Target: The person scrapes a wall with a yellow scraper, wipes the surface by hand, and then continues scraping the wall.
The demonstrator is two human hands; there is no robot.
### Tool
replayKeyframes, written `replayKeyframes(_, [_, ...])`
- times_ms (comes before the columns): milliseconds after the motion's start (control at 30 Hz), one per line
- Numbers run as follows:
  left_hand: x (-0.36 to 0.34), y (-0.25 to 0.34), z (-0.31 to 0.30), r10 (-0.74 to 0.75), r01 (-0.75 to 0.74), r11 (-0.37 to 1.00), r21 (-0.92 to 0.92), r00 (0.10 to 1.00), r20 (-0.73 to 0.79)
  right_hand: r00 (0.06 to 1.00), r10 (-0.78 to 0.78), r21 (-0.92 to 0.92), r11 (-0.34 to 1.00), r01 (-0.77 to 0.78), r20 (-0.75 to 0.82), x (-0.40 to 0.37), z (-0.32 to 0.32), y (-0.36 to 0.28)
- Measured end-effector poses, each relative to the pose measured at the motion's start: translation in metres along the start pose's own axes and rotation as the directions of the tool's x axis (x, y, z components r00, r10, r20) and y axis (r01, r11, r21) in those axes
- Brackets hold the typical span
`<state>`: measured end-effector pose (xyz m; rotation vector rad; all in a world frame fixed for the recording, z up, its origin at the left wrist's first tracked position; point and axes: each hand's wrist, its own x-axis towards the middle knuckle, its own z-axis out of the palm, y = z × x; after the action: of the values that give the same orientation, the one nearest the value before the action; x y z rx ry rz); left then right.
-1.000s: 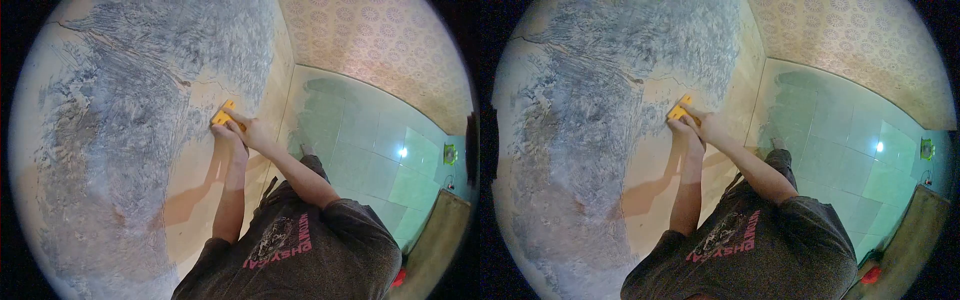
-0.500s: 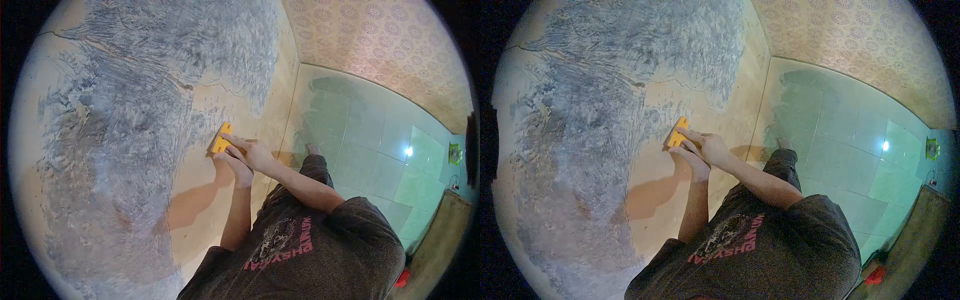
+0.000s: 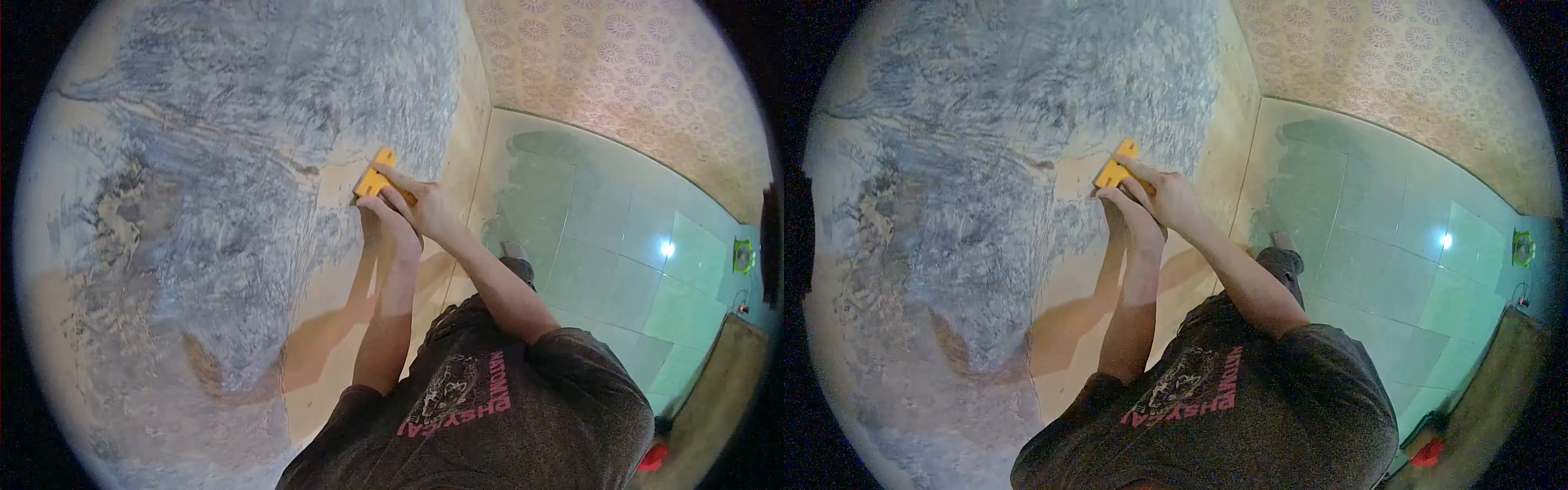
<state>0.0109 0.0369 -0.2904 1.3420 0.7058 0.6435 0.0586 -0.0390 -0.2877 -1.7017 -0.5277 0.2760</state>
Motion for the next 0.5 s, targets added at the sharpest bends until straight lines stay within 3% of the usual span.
replayKeyframes(67, [0.003, 0.006, 0.007, -0.002, 0.005, 0.998, 0.068, 0.999, -0.047, 1.0, 0.028, 0.018, 0.999, -0.028, 0.004, 0.007, 0.001, 0.002])
replayKeyframes(133, [0.007, 0.0, 0.004, 0.032, -0.027, 0.995, -0.097, 0.998, 0.05, 0.996, -0.069, 0.093, 0.993, 0.075, -0.062, 0.008, 0.007, 0.008])
replayKeyframes(233, [0.016, -0.012, -0.012, -0.045, 0.045, 0.999, -0.004, 0.993, 0.114, 0.999, 0.017, 0.06, 0.998, -0.015, -0.032, 0.002, 0.011, 0.004])
replayKeyframes(367, [0.006, -0.027, -0.027, -0.015, 0.018, 0.998, -0.065, 0.999, 0.04, 0.999, -0.003, 0.077, 0.997, 0.006, -0.045, -0.017, 0.017, 0.005])
replayKeyframes(467, [-0.021, -0.032, -0.051, -0.022, 0.028, 0.998, -0.062, 0.996, 0.09, 1.0, -0.017, 0.087, 0.996, 0.018, -0.005, -0.041, 0.03, 0.015])
replayKeyframes(500, [-0.027, -0.033, -0.063, -0.047, 0.053, 0.998, -0.034, 0.985, 0.168, 0.999, -0.005, 0.127, 0.992, 0.0, 0.041, -0.051, 0.031, 0.013])
